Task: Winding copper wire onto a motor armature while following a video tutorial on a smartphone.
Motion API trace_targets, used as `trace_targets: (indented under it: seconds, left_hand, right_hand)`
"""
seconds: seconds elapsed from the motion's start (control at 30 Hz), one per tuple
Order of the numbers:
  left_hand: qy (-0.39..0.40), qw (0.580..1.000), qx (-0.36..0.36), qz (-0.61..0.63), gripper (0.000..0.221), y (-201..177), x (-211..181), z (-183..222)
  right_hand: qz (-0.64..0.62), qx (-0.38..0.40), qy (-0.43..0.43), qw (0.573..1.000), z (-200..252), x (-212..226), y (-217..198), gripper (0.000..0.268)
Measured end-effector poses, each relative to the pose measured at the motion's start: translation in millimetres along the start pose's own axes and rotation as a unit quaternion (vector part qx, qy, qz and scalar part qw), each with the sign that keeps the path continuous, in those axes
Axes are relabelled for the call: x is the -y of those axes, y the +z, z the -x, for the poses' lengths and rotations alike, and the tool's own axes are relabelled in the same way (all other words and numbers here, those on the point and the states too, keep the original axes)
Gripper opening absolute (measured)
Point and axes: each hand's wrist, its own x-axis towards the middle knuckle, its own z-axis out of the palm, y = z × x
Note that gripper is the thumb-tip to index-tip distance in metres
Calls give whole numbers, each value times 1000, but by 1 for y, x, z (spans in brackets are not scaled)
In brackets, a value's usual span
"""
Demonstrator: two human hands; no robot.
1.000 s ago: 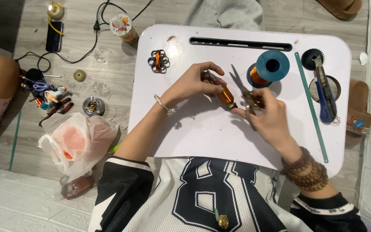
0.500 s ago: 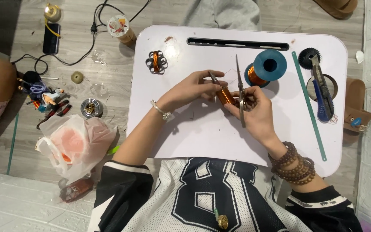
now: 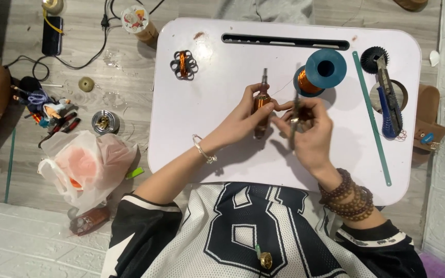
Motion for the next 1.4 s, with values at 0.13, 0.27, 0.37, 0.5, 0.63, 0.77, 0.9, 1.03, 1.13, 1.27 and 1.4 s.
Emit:
trace_targets:
  seconds: [0.13,0.27,0.37,0.5,0.63,0.77,0.9,1.03,1.13,1.27,1.4]
  left_hand:
    - [-4,999,31,-44,52,-9,-13,-5]
    - [-5,995,34,-94,50,-15,-3,-7]
    - [-18,996,39,-83,49,-15,-9,-6]
    - [-32,994,54,-87,50,-16,-7,-6]
    - [-32,992,66,-101,45,-18,-10,-5]
    - [-30,989,76,-125,42,-18,-11,-5]
    - [-31,987,87,-132,39,-17,-17,-5]
    - [-53,986,97,-125,39,-17,-15,-4]
    - [-57,987,96,-117,40,-16,-15,-3]
    - [-54,988,97,-107,41,-18,-15,-3]
    - [-104,979,119,-132,39,-16,-32,-3]
  right_hand:
    - [18,-9,-30,999,-11,-7,-11,34]
    - [-4,14,-74,997,-21,-10,-12,31]
    - [-12,38,-78,996,-27,-12,-13,30]
    - [-21,81,-63,994,-32,-19,-15,31]
    - [-9,87,-66,994,-33,-33,-23,31]
    - [36,113,-108,987,-33,-38,-29,30]
    - [96,121,-139,978,-33,-44,-39,34]
    - [105,134,-147,974,-33,-38,-42,34]
    - [97,123,-151,976,-32,-33,-41,35]
    - [108,100,-149,978,-22,-29,-47,34]
    - [187,143,-50,971,7,0,-65,42]
